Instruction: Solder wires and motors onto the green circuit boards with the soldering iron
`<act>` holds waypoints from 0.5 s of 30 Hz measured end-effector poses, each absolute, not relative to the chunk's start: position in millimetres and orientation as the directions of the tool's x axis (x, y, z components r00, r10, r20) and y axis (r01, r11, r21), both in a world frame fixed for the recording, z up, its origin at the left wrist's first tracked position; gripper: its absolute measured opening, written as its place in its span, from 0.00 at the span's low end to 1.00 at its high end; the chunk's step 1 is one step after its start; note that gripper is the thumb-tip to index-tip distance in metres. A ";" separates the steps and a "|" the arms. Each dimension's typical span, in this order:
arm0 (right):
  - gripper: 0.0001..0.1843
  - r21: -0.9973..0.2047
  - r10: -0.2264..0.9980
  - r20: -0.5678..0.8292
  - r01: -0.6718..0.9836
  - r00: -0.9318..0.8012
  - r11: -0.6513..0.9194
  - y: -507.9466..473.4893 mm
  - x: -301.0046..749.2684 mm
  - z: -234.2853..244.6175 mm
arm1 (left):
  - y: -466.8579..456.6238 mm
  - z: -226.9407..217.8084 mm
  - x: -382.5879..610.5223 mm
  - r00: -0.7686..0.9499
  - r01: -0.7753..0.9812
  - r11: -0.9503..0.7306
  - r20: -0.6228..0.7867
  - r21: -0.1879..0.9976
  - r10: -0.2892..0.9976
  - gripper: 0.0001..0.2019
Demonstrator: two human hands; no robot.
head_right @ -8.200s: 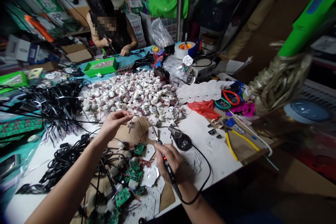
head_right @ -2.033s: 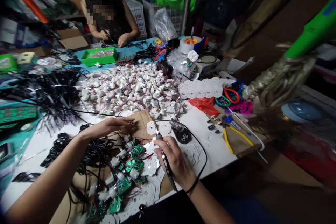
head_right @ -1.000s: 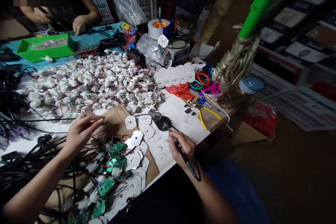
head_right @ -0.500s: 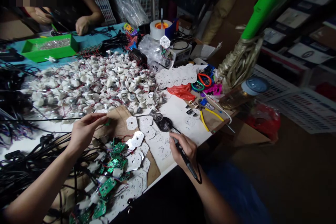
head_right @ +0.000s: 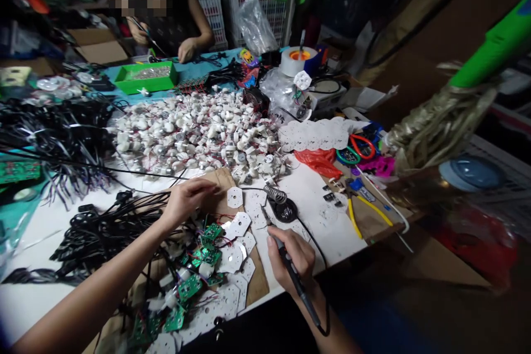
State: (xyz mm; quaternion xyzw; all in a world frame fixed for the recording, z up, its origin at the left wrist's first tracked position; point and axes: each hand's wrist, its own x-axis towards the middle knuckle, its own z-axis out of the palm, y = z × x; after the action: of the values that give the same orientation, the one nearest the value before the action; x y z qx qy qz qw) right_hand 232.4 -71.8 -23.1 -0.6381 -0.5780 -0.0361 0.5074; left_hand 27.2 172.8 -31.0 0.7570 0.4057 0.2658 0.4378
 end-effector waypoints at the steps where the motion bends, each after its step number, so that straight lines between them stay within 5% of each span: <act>1: 0.12 -0.613 0.700 0.635 0.764 0.326 0.200 -65.9 227.9 -21.9 | 171.8 -29.8 26.8 0.561 0.407 -0.373 0.094 0.834 0.822 0.15; 8: 0.10 -0.680 0.739 0.596 0.687 0.313 0.257 -27.5 205.4 -25.3 | 165.4 -24.1 33.9 0.592 0.587 -0.338 -0.105 0.736 0.799 0.09; 15: 0.09 -0.739 0.764 0.520 0.649 0.382 0.180 -16.3 198.6 -47.7 | 160.7 -22.2 46.5 0.604 0.660 -0.413 -0.117 0.627 0.788 0.09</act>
State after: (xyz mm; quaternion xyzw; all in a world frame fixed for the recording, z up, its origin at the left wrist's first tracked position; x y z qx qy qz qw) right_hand 198.6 -16.3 -47.7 -0.6382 -0.5534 0.0541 0.5324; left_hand 46.5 160.7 -22.2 0.8346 0.4339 0.0988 0.3245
